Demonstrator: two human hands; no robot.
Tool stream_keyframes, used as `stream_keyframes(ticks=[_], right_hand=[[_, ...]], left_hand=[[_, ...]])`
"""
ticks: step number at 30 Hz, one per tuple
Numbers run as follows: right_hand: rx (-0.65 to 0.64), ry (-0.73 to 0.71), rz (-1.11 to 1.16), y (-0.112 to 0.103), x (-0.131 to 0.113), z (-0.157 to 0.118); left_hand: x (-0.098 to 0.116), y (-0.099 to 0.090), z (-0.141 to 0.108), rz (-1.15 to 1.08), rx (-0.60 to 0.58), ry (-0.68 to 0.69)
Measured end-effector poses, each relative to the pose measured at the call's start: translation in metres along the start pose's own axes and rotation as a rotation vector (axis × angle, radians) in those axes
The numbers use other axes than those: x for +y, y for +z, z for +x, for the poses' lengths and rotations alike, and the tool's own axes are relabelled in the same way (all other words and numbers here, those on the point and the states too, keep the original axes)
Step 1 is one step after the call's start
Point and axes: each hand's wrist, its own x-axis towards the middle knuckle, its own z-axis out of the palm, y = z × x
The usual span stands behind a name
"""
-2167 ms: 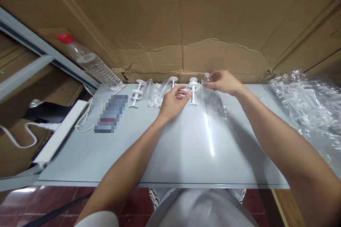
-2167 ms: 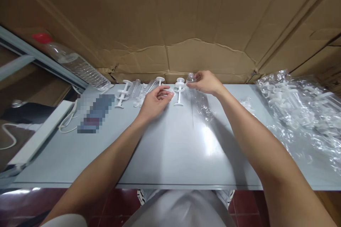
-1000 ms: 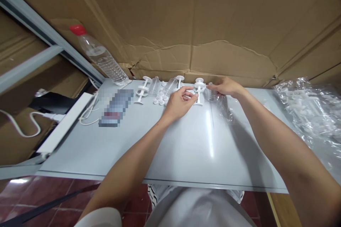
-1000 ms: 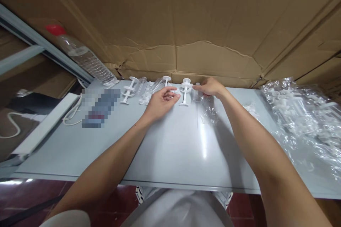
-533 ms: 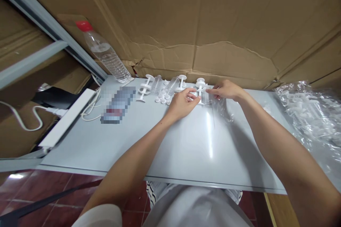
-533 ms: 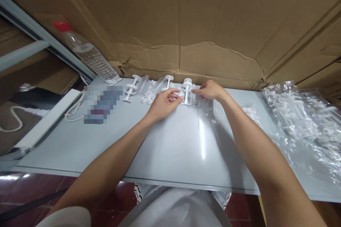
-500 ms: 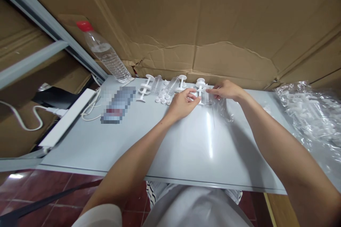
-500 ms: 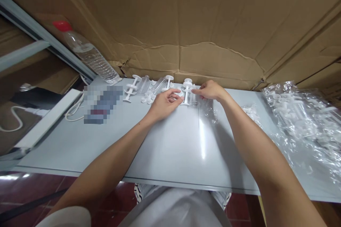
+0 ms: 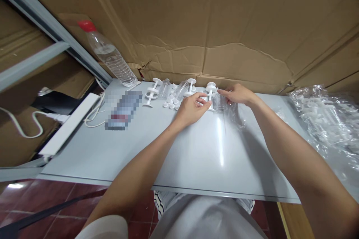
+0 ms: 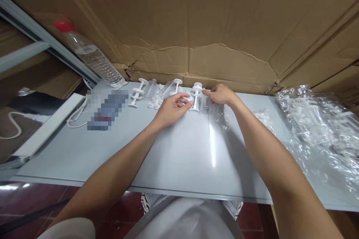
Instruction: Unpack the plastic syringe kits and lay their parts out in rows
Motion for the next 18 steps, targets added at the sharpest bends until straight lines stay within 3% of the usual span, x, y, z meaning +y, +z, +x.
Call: stream_keyframes(ticks=[10,18], right_hand=[[0.003,0.013,-0.081,-0.003,-0.003,-0.002],[0.049,0.037,-0.171,-0.004,0.000,-0.002]], left_hand=[[0.012,0.002,-0.009,0.016,-0.026,0.021],[0.023,0.040,-0.033,0.112,-0.259,0.104]])
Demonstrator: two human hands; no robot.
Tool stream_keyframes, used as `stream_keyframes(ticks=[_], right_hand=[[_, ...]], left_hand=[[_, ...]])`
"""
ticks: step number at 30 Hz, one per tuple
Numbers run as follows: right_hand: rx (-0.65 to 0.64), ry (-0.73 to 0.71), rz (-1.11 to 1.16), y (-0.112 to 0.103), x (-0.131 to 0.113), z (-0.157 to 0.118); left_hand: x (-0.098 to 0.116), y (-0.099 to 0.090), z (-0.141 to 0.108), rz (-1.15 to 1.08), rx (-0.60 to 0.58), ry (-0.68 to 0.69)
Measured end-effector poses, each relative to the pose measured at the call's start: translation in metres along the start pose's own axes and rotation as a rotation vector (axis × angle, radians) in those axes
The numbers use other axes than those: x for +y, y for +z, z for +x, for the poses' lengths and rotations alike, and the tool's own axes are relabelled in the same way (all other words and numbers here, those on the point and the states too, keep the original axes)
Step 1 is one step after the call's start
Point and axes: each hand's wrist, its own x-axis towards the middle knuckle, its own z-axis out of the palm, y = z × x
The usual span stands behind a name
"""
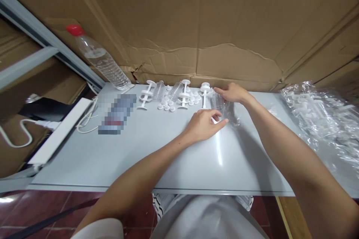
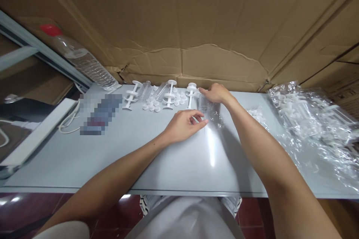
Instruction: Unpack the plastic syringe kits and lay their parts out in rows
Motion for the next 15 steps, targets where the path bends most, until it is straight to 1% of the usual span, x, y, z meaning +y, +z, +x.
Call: stream_keyframes(ticks=[3,6,11,15], right_hand=[[0.036,0.022,-0.041,0.001,0.002,0.000],[0.058,0.029,-0.061,0.001,0.004,0.000],[0.065,0.031,-0.073,0.000,0.009,-0.002],[0.078,0.016,-0.070,0.001,0.013,0.000]], left_hand=[[0.007,0.010,-0.001,0.086,-0.030,-0.023],[0.012,0.015,-0.001,0.170,-0.016,-0.019],[0.010,0.026,-0.006,0.266,0.030,0.098],[0.003,0.036,-0.007,0.311,-0.015,0.249]])
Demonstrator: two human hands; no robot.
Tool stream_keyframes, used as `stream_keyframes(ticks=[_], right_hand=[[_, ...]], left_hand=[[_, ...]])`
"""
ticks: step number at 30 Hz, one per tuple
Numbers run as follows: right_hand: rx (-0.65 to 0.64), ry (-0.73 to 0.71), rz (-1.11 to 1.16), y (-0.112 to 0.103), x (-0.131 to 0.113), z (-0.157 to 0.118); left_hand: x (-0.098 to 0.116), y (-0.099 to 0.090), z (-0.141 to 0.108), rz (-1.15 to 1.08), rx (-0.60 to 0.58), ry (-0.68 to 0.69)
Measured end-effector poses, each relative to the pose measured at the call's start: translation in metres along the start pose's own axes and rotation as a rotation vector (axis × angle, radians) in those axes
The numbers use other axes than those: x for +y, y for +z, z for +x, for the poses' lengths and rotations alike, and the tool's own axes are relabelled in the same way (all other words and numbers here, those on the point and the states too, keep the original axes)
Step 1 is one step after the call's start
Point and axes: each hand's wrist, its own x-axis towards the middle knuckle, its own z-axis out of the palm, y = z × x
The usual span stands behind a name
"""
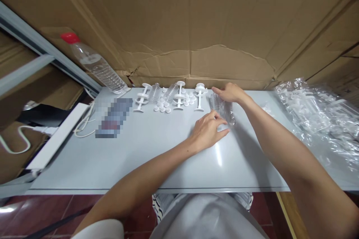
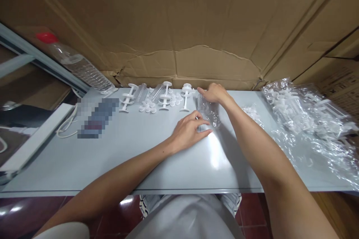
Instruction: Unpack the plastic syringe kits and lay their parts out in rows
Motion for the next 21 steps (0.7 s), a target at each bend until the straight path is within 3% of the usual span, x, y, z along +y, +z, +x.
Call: stream_keyframes(ticks=[4,8,11,14,18,21], right_hand=[[0.039,-0.006,0.005,-0.008,0.002,-0.010],[0.123,-0.020,0.021,-0.019,0.014,-0.063],[0.287,-0.023,0.061,-0.011,0.040,-0.119],[0.358,0.021,0.077,0.012,0.073,-0.156],[0.303,0.109,0.195,0.037,0.098,-0.159],[0.281,0.147,0.274,0.039,0.100,-0.145]], left_hand=[[0.003,0.006,-0.009,-0.026,-0.039,0.203],[0.009,0.000,-0.041,-0.001,-0.008,0.340],[0.007,-0.017,-0.073,0.034,0.025,0.293],[0.001,-0.036,-0.092,-0.055,-0.061,0.170],[-0.010,-0.046,-0.085,-0.180,-0.186,0.017],[-0.014,-0.036,-0.072,-0.059,-0.167,0.041]])
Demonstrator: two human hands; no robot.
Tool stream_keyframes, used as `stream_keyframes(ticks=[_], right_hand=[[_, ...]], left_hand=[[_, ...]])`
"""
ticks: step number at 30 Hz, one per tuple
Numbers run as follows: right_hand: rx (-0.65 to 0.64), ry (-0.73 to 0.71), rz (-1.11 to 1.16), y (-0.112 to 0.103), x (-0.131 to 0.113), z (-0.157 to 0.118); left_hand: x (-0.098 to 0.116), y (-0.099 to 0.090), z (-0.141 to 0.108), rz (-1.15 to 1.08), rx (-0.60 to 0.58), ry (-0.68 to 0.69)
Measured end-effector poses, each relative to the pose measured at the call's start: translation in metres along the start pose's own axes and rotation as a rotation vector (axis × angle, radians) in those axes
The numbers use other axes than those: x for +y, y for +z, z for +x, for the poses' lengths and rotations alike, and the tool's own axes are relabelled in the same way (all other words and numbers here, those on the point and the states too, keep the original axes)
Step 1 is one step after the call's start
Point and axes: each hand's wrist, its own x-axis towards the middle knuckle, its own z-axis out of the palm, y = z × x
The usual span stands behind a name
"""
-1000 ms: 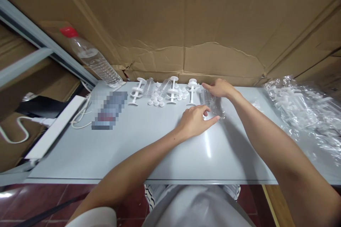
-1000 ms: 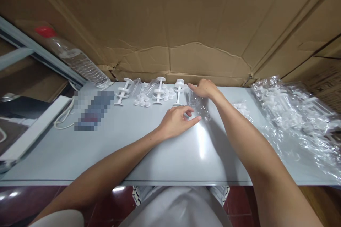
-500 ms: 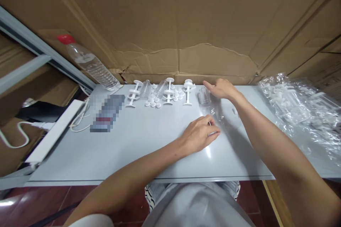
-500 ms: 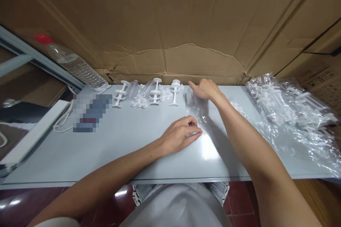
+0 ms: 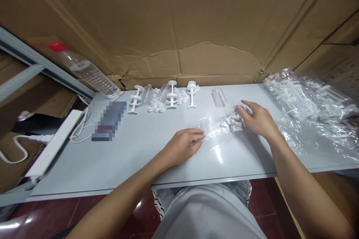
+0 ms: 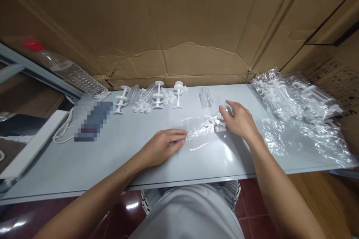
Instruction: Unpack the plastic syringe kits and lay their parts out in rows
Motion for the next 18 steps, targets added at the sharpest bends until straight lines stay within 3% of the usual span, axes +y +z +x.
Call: stream_keyframes(ticks=[5,9,13,18], right_hand=[[0.013,0.002,0.021,0.004,-0.011,0.034],[-0.013,0.003,-0.006,0.008,-0.028,0.066],[-0.032,-0.003,0.034,0.011,-0.054,0.080],[-0.186,-0.033,0.208,0.030,-0.086,0.075]], left_hand=[[-0.002,0.023,0.013,0.266,0.127,0.270],[-0.004,0.031,0.018,0.323,0.170,0.434],[-0.007,0.034,0.023,0.240,0.115,0.467],[-0.010,0.037,0.027,0.189,0.025,0.477]])
